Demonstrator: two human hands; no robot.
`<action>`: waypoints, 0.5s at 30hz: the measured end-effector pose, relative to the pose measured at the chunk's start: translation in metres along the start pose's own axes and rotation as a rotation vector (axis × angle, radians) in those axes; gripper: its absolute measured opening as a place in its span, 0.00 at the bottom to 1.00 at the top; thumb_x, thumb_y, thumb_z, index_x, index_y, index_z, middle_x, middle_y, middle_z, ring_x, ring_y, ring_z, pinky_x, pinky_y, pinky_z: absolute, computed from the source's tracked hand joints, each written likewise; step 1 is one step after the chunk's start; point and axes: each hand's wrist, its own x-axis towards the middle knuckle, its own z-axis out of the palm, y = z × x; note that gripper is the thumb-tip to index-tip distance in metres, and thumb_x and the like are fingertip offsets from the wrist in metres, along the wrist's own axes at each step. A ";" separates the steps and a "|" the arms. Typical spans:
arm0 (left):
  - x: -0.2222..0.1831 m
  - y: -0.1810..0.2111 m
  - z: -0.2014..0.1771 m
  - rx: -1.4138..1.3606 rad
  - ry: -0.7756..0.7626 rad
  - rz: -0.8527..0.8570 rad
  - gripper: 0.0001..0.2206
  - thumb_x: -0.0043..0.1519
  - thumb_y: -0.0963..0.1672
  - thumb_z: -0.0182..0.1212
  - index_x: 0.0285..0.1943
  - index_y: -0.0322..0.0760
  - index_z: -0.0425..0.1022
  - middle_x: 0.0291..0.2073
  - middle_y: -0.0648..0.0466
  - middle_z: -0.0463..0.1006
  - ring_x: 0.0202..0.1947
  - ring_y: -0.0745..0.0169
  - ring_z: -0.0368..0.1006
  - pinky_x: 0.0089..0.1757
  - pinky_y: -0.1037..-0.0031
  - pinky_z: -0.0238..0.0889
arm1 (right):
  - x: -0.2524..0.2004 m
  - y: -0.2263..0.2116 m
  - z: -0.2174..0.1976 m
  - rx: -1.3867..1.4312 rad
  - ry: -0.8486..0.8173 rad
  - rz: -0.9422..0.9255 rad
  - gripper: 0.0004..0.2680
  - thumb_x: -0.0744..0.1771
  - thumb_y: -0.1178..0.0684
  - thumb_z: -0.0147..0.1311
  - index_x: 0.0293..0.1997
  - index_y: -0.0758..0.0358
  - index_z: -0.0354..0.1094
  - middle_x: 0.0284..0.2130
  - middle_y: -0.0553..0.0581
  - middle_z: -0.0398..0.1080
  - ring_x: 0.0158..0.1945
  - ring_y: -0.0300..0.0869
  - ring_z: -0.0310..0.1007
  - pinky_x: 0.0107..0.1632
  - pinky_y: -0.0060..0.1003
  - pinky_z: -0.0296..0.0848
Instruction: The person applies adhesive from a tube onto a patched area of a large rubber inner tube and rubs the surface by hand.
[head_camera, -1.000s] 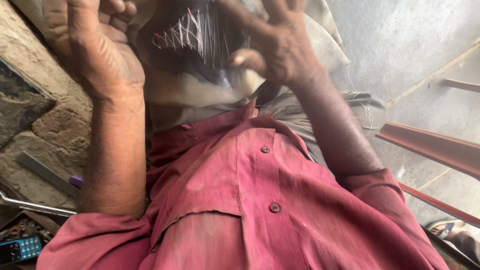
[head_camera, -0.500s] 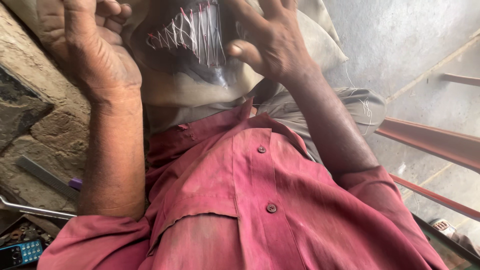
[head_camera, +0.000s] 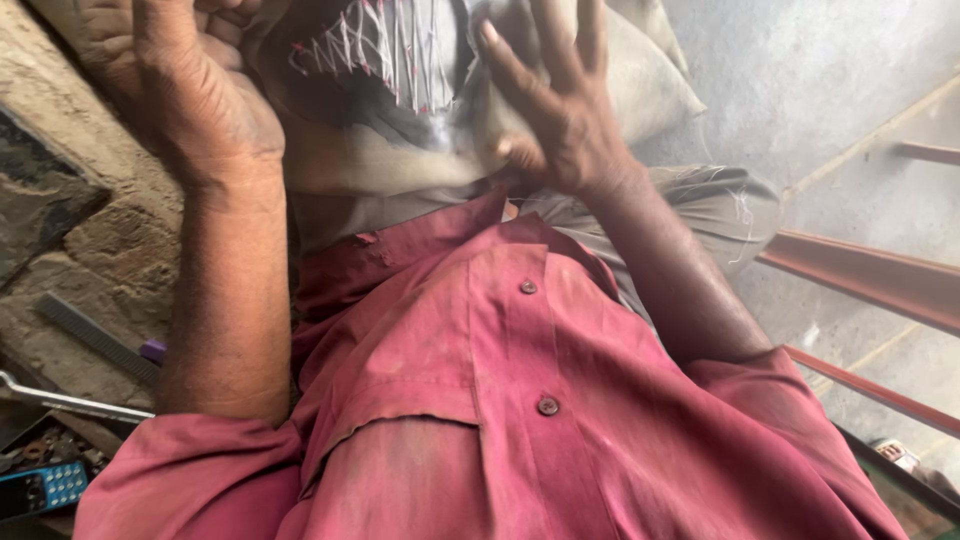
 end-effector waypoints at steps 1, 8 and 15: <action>0.004 -0.002 -0.002 -0.008 0.002 0.019 0.09 0.69 0.44 0.66 0.39 0.36 0.72 0.30 0.55 0.72 0.26 0.69 0.70 0.32 0.77 0.69 | -0.008 -0.003 0.007 -0.032 0.005 -0.002 0.32 0.71 0.22 0.39 0.80 0.53 0.55 0.76 0.78 0.41 0.79 0.73 0.30 0.79 0.68 0.39; -0.001 -0.009 -0.006 0.017 -0.107 0.179 0.17 0.71 0.43 0.69 0.31 0.44 0.65 0.22 0.63 0.66 0.20 0.78 0.63 0.27 0.84 0.62 | -0.027 -0.003 0.025 0.054 0.062 0.015 0.34 0.68 0.21 0.40 0.80 0.53 0.54 0.79 0.66 0.37 0.83 0.65 0.27 0.78 0.65 0.36; 0.004 -0.009 -0.005 -0.103 -0.141 0.053 0.08 0.74 0.42 0.65 0.52 0.33 0.70 0.42 0.47 0.78 0.41 0.55 0.81 0.45 0.62 0.79 | -0.023 -0.013 0.031 0.081 0.051 0.059 0.32 0.72 0.21 0.41 0.81 0.51 0.54 0.78 0.73 0.34 0.79 0.68 0.23 0.79 0.62 0.42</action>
